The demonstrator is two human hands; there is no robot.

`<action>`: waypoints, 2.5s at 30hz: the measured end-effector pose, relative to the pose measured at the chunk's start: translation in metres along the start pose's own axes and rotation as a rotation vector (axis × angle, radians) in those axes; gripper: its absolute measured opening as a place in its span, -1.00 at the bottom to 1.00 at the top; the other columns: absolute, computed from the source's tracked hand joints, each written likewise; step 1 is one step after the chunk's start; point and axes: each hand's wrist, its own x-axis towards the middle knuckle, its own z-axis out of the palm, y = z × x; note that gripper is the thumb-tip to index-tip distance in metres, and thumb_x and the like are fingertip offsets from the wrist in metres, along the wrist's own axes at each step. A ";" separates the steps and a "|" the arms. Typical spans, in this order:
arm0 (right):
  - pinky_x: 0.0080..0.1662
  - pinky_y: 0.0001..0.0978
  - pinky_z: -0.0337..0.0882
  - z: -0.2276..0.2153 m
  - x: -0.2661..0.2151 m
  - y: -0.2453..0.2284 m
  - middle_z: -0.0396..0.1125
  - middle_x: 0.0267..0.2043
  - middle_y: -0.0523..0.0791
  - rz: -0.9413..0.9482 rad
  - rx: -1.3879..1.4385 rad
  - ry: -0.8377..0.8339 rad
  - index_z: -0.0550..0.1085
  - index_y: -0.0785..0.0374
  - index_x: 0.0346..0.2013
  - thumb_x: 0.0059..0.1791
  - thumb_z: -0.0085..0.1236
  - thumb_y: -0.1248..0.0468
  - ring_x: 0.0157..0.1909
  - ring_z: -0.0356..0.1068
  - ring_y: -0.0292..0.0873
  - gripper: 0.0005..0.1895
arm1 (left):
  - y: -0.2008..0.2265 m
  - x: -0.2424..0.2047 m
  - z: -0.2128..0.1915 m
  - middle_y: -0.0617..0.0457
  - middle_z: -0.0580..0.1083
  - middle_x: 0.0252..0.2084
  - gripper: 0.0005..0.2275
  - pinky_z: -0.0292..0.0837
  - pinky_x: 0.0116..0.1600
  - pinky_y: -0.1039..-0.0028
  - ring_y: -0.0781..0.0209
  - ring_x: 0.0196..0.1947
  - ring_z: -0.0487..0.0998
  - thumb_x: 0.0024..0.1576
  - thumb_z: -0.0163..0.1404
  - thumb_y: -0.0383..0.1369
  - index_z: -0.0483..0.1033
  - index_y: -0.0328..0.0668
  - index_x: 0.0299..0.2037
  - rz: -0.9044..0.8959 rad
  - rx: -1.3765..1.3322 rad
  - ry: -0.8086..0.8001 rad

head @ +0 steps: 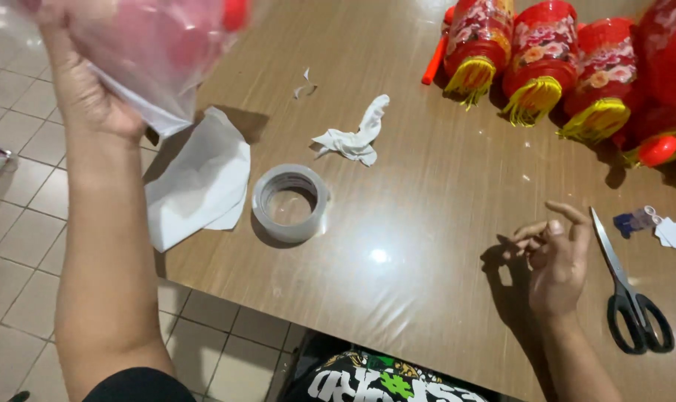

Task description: Assembling and packaging red decorative lanterns, including inserting batteries into the light handles and placing them in plastic bags.

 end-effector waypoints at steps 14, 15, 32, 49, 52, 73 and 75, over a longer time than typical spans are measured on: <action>-0.50 -0.42 0.28 0.027 0.006 0.042 0.29 -0.47 -0.04 0.152 -0.031 -0.122 0.23 0.21 0.17 0.17 -0.15 0.26 -0.58 0.24 -0.18 -0.72 | 0.041 0.102 -0.164 -0.06 0.48 0.30 -0.09 0.70 0.24 -0.04 -0.05 0.23 0.66 -0.06 0.21 0.06 -0.04 0.07 0.46 0.179 0.417 0.960; -0.50 -0.41 0.29 0.029 0.008 0.044 0.30 -0.49 -0.01 0.148 -0.048 -0.135 0.22 0.23 0.17 0.17 -0.15 0.26 -0.62 0.24 -0.15 -0.72 | 0.038 0.114 -0.169 -0.09 0.48 0.29 -0.14 0.74 0.23 0.03 -0.04 0.18 0.71 0.13 0.19 -0.08 -0.22 0.10 0.48 0.225 0.453 1.007; -0.43 -0.39 0.41 0.030 0.007 0.041 0.25 -0.59 -0.11 0.139 -0.045 -0.150 0.28 0.23 0.10 0.13 -0.07 0.25 -0.65 0.22 -0.25 -0.74 | -0.011 0.221 -0.015 -0.05 -0.16 0.64 0.09 -0.38 0.50 -0.15 -0.14 0.62 -0.23 -0.21 -0.01 0.22 -0.40 0.27 0.52 0.274 0.180 -0.151; -0.46 -0.49 0.35 -0.106 -0.042 -0.081 0.26 -0.50 -0.06 -0.242 0.121 0.372 0.29 0.15 0.06 0.17 -0.05 0.17 -0.54 0.25 -0.23 -0.79 | -0.280 -0.047 0.108 -0.04 0.56 -0.18 -0.62 0.49 -0.25 0.32 0.10 -0.24 0.59 0.20 -0.18 0.05 0.47 -0.08 -0.18 -0.548 0.445 -0.307; -0.44 -0.48 0.42 -0.167 -0.063 -0.085 0.27 -0.51 0.07 -0.382 0.045 0.567 0.24 0.18 0.16 0.20 -0.06 0.21 -0.55 0.34 -0.13 -0.74 | -0.346 -0.074 0.104 -0.03 0.48 -0.04 -0.57 0.46 -0.12 0.26 0.04 -0.10 0.54 0.24 -0.28 0.12 0.35 -0.05 -0.04 -0.700 0.542 -0.440; 0.11 -0.09 0.32 -0.483 -0.353 0.048 0.20 0.27 0.00 1.037 -0.525 1.036 -0.01 0.13 0.31 -0.05 0.24 0.05 0.17 0.29 0.06 -0.20 | -0.521 -0.137 0.102 -0.05 0.47 -0.02 -0.78 0.38 0.14 0.43 0.16 -0.03 0.54 0.34 -0.27 -0.18 0.32 -0.10 -0.04 -0.383 1.020 -0.976; 0.50 0.23 -0.25 -0.479 -0.349 0.054 -0.26 0.65 -0.05 1.115 -0.663 1.236 -0.45 0.15 0.48 -0.03 0.33 -0.05 0.57 -0.44 0.35 0.23 | -0.523 -0.134 0.100 -0.01 0.47 -0.03 -0.79 0.38 0.15 0.46 0.19 -0.05 0.53 0.36 -0.28 -0.19 0.30 -0.09 0.00 -0.406 0.986 -0.946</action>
